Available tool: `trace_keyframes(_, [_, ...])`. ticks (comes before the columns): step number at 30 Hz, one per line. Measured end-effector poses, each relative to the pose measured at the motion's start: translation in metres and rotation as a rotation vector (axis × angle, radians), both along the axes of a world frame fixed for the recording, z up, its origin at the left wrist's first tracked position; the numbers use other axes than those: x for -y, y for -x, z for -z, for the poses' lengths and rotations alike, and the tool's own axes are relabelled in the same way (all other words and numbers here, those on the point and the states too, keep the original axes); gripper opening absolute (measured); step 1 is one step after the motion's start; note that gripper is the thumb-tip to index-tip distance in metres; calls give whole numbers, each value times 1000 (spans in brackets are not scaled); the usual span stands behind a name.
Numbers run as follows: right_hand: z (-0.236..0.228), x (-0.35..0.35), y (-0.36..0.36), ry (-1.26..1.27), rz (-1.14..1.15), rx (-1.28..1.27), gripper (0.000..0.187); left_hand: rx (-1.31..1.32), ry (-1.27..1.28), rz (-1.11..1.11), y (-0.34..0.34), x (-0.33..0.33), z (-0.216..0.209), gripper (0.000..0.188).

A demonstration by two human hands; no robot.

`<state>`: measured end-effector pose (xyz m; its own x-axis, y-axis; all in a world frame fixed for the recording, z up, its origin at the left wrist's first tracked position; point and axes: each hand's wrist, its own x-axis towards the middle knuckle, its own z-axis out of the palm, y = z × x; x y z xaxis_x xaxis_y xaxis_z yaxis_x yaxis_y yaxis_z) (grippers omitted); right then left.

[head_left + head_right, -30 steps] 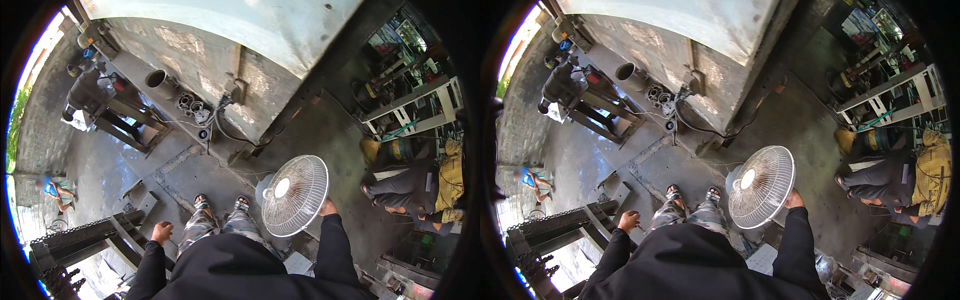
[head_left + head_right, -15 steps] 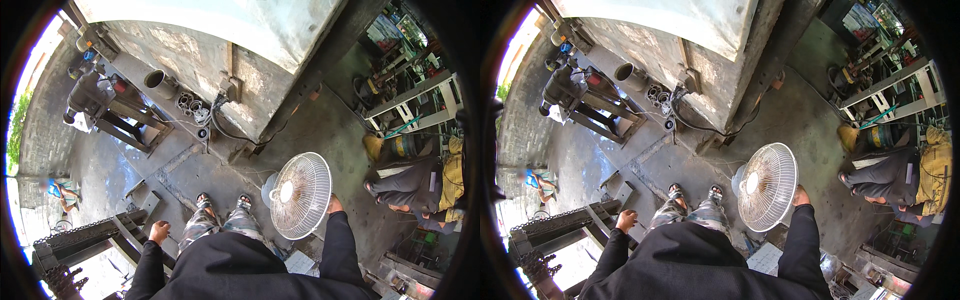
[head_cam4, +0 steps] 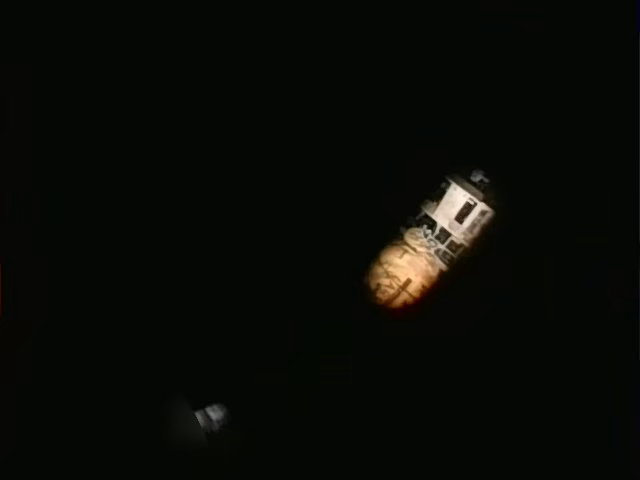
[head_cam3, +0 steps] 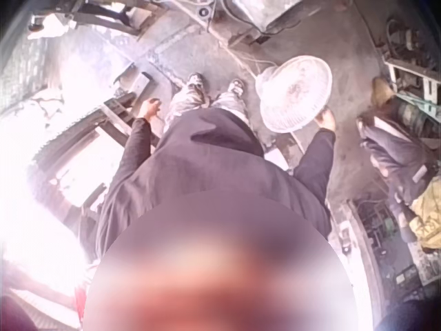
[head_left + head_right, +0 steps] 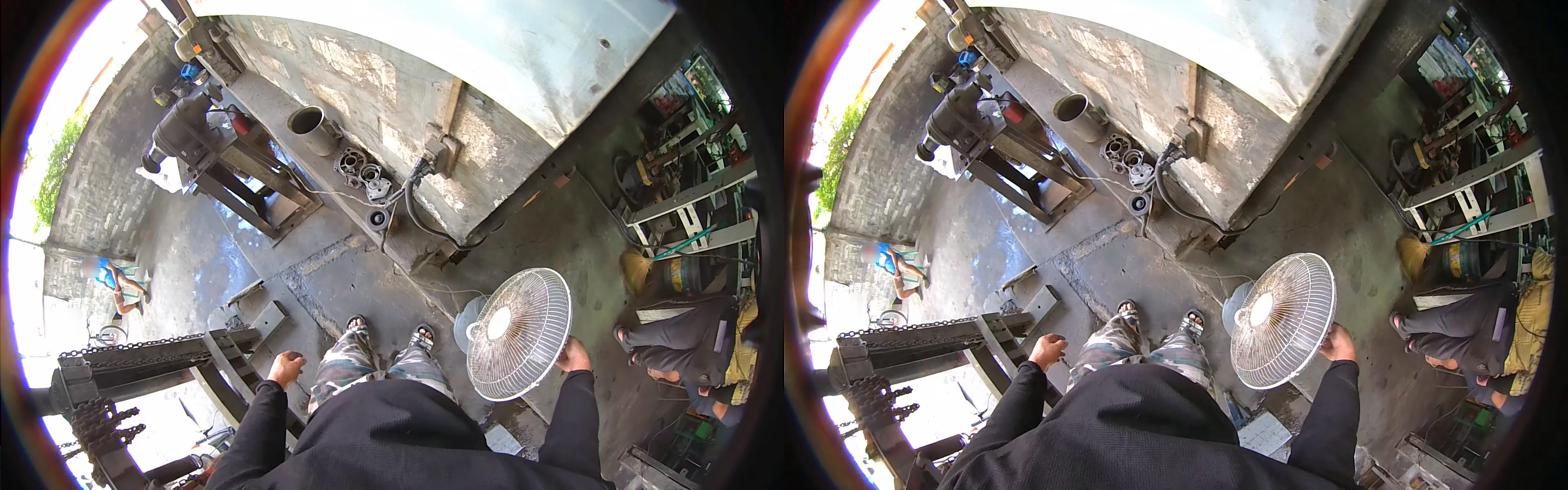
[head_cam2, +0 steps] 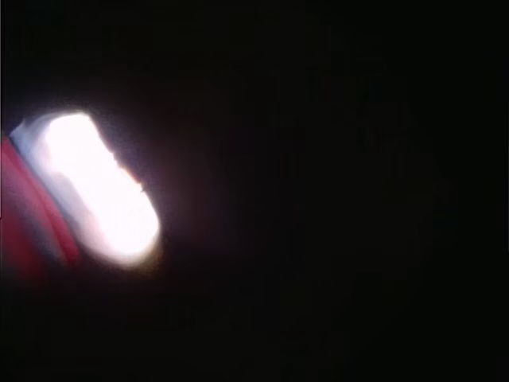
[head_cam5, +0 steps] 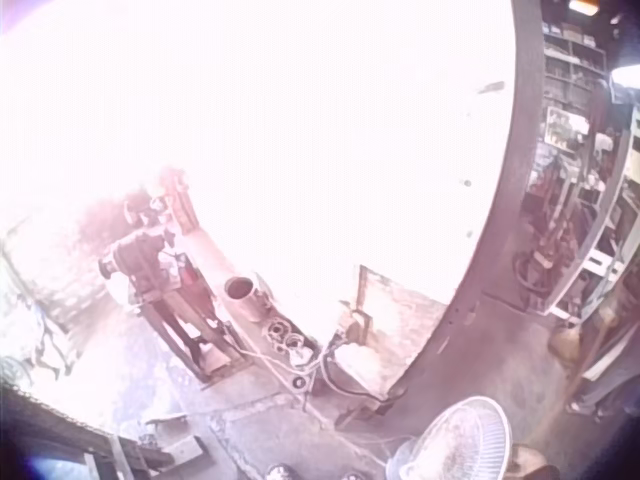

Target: The person picks up cylindrical metal parts from a workbench, walks to a bench grinder, and grinds the outer surfaces of the parts one at a time. The person repeatedly rotates and repositions each part against the grinding wheel, then places it down and picks up another part to continue grinding.

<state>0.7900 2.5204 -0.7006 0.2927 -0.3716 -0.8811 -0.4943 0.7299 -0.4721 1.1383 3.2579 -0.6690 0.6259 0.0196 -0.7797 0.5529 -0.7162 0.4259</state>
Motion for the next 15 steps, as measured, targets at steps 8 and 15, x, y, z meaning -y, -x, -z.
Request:
trace_keyframes(8, [-170, -57, -105, 1651, -58, -120, 26, -141, 16, -39, -40, -48, 35, 35])
trace_keyframes(15, [-137, -299, -367, 1023, -1001, 115, 49, -112, 80, -61, -135, -123, 57, 34])
